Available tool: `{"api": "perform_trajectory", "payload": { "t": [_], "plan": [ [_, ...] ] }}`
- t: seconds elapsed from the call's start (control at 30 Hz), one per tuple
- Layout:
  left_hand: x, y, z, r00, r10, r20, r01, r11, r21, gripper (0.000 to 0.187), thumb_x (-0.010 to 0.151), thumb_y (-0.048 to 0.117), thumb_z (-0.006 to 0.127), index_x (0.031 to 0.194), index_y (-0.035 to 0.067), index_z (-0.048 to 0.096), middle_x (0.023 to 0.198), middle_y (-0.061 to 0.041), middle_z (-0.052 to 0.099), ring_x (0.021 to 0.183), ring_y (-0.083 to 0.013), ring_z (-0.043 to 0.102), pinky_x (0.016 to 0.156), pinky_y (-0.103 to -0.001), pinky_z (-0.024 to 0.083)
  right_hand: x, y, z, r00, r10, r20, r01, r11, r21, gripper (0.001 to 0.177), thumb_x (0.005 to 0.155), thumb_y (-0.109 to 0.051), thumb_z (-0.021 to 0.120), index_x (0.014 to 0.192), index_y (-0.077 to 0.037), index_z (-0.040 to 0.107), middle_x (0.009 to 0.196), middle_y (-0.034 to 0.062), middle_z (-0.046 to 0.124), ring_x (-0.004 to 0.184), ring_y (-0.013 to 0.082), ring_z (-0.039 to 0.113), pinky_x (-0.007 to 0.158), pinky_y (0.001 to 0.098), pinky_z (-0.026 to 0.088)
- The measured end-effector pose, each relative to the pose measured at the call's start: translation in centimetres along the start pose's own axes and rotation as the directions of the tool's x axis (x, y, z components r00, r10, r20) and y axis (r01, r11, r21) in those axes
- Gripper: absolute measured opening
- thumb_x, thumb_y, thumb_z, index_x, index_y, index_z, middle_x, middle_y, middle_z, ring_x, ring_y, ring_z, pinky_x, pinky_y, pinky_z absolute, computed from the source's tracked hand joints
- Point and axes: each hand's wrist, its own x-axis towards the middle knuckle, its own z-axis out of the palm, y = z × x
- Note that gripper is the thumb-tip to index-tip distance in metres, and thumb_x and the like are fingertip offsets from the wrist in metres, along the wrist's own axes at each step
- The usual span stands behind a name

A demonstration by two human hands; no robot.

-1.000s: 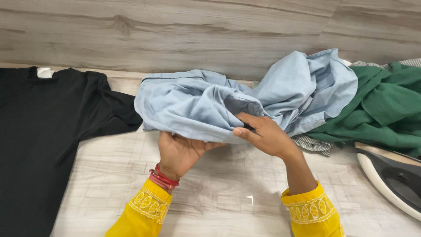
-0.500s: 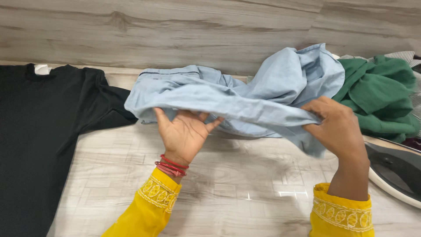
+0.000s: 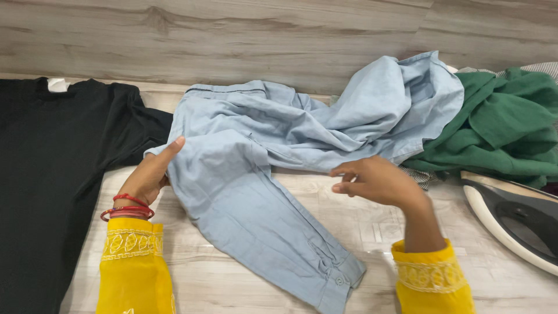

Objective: The person irons a light blue shirt on a flat surface. They repeatedly smooth the fabric with their hands, reposition the shirt, and use an iron to press different sections including the sleeves and body. Other garments remain nearby but are not handled.

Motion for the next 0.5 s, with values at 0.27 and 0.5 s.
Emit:
{"api": "perform_trajectory", "payload": {
  "t": [0.27, 0.5],
  "plan": [
    [-6.4, 4.2, 1.3, 0.650, 0.679, -0.342, 0.074, 0.391, 0.917, 0.052, 0.097, 0.061, 0.071, 0.101, 0.009, 0.077, 0.090, -0.015, 0.075, 0.081, -0.0381, 0.072, 0.064, -0.050, 0.053, 7.9, 7.4, 8.1, 0.743, -0.344, -0.574, 0.076, 0.895, -0.439, 0.071, 0.074, -0.052, 0.076, 0.131, -0.011, 0.064, 0.108, 0.0215, 0.074, 0.106, 0.0418, 0.069, 0.084, 0.0524, 0.053],
    [-9.0, 1.8, 15.1, 0.689, 0.132, 0.713, -0.697, 0.388, 0.603, 0.046, 0.081, 0.053, 0.072, 0.110, 0.017, 0.076, 0.114, -0.008, 0.076, 0.108, -0.0282, 0.068, 0.092, -0.041, 0.053, 3.0, 10.9, 3.3, 0.974, 0.062, -0.217, -0.043, 0.995, 0.093, 0.050, 0.083, -0.038, 0.074, 0.126, -0.012, 0.070, 0.113, 0.0116, 0.079, 0.101, 0.0271, 0.077, 0.090, 0.0375, 0.057]
  ]
}}
